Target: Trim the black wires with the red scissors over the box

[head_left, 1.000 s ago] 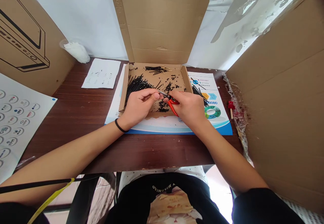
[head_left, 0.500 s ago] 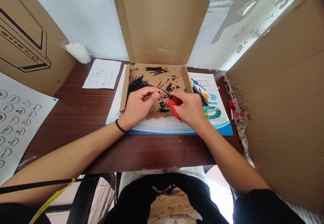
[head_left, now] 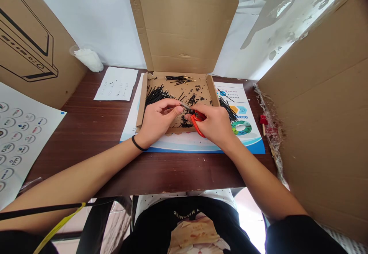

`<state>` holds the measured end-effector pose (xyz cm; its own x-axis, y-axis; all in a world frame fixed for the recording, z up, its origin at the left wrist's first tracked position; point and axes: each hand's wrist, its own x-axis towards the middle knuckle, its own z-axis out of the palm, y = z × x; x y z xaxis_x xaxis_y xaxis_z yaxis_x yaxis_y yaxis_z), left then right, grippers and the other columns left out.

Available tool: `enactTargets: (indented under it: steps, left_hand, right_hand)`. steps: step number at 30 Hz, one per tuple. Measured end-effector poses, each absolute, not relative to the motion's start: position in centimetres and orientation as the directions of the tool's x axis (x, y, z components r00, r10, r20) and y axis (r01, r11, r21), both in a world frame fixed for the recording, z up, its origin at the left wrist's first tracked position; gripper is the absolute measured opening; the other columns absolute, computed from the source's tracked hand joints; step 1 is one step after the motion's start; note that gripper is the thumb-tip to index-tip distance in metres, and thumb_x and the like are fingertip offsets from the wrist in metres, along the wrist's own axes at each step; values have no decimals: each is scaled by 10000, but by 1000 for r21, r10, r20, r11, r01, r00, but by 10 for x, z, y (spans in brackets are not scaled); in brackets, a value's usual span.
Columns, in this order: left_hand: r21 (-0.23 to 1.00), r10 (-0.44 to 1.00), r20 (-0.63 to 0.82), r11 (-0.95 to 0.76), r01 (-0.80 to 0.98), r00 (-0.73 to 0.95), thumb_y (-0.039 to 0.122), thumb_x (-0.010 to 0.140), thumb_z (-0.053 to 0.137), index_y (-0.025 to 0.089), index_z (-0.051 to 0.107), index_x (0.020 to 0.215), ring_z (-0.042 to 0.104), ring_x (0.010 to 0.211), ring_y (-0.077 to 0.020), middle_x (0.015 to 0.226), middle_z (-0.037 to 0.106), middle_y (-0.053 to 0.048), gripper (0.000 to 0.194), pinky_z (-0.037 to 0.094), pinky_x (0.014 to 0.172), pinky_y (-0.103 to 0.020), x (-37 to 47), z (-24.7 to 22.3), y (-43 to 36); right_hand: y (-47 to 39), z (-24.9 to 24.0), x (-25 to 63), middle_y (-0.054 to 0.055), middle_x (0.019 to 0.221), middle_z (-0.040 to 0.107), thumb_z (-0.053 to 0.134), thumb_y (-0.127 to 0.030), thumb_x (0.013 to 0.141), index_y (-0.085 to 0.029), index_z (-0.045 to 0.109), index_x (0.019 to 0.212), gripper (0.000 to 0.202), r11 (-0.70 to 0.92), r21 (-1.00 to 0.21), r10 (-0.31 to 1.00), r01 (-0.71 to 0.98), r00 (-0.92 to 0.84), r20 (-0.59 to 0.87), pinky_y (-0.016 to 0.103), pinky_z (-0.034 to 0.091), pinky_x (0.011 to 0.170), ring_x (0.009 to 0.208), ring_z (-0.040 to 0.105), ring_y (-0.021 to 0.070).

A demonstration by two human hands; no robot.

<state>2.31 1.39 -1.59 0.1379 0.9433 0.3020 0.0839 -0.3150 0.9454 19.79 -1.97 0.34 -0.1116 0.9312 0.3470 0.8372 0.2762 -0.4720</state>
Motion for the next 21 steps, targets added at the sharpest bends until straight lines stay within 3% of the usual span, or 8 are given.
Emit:
enactTargets:
  steps: [15, 21]
  left_hand:
    - [945, 943, 307, -318, 74, 131, 448, 723, 798, 171, 748, 829, 675, 769, -146, 847, 754, -57, 301, 562, 731, -267, 24, -15, 13]
    - [952, 949, 282, -295, 86, 138, 481, 719, 796, 171, 746, 840, 690, 807, -162, 883, 760, -72, 336, 568, 773, -290, 23, -13, 11]
  right_hand:
    - [-18, -2, 201, -2, 584, 595, 592, -458, 880, -223, 706, 761, 287, 263, -343, 921, 902, -128, 368, 259, 260, 558, 549, 441, 128]
    - [-18, 4, 200, -12, 575, 534, 625, -408, 861, -214, 653, 710, 247, 202, -438, 949, 876, -65, 309, 253, 274, 570, 558, 402, 125]
